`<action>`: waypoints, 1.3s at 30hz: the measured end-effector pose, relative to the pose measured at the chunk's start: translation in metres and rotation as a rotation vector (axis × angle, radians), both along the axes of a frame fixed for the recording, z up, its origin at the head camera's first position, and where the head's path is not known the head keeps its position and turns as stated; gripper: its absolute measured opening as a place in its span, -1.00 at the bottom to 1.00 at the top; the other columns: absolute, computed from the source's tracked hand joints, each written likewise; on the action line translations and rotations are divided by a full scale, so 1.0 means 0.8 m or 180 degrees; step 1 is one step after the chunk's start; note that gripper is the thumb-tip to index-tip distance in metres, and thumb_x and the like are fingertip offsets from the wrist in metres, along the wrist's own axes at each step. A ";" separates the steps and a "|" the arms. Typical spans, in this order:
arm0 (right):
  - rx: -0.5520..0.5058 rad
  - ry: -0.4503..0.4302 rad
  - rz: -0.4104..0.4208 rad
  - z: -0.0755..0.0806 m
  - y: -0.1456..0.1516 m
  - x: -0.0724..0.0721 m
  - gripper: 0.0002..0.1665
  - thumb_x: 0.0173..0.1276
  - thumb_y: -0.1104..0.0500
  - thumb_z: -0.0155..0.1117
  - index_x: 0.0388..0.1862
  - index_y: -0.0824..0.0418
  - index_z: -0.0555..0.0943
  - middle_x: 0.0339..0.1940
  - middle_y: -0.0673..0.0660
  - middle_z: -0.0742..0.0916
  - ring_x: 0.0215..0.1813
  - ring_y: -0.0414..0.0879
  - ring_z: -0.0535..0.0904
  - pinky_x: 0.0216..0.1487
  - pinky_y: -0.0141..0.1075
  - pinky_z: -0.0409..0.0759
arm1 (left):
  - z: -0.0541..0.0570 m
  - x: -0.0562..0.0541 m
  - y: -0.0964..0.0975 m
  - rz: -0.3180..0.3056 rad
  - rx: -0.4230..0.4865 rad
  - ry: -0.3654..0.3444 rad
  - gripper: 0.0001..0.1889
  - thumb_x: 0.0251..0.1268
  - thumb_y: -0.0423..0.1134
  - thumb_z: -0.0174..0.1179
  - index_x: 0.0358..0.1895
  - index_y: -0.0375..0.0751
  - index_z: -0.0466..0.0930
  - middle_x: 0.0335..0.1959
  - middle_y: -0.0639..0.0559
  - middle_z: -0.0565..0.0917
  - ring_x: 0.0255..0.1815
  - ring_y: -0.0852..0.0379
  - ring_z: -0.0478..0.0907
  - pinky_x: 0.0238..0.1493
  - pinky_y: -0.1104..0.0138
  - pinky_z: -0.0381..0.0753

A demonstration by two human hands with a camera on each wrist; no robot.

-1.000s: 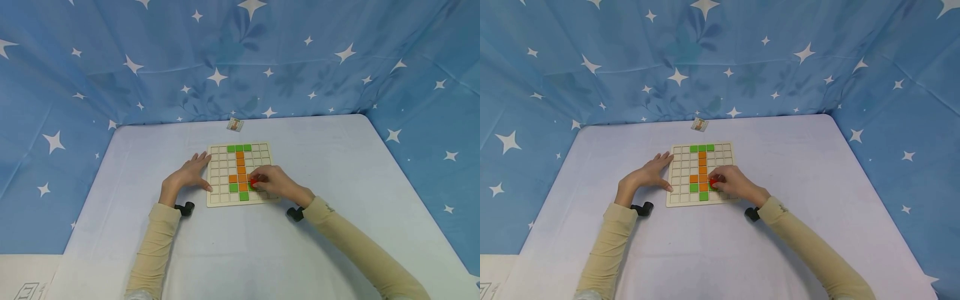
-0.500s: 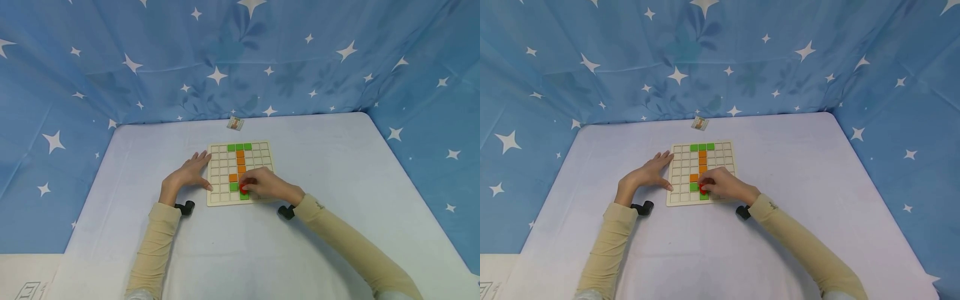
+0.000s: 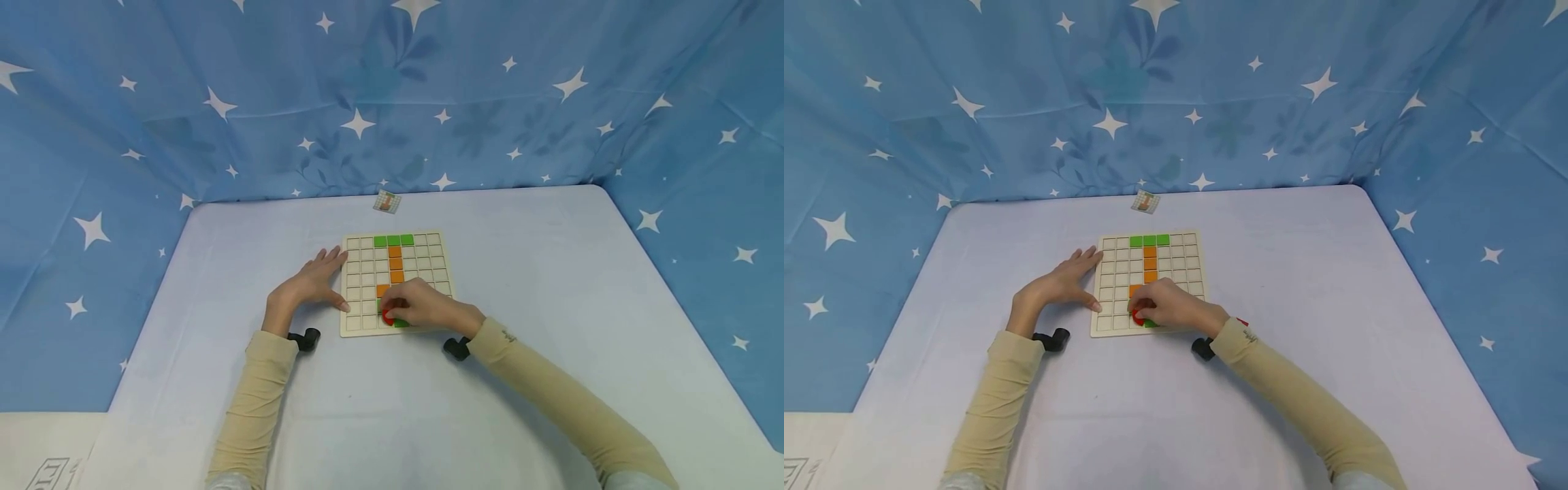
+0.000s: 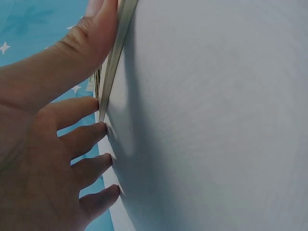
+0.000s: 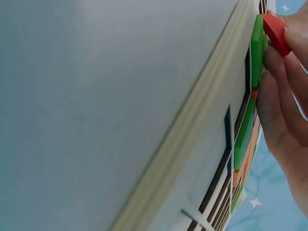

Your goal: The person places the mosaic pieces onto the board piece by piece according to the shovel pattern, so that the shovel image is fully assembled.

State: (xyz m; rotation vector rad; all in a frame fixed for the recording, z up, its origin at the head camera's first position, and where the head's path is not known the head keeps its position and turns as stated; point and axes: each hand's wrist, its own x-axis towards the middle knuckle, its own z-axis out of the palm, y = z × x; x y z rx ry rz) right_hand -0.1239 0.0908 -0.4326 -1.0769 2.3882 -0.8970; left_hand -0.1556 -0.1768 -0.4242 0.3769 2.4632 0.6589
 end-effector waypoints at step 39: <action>0.0122 0.0171 0.0147 0.001 -0.001 -0.001 -0.81 0.42 0.35 0.35 -0.06 0.23 0.80 -0.16 0.03 0.78 -0.19 -0.19 0.60 -0.08 -0.40 0.64 | 0.001 0.000 0.003 -0.0043 -0.0040 0.0057 0.25 0.06 -0.04 0.60 0.69 -0.21 -0.12 0.73 -0.19 -0.23 0.72 -0.24 -0.40 0.69 -0.14 -0.27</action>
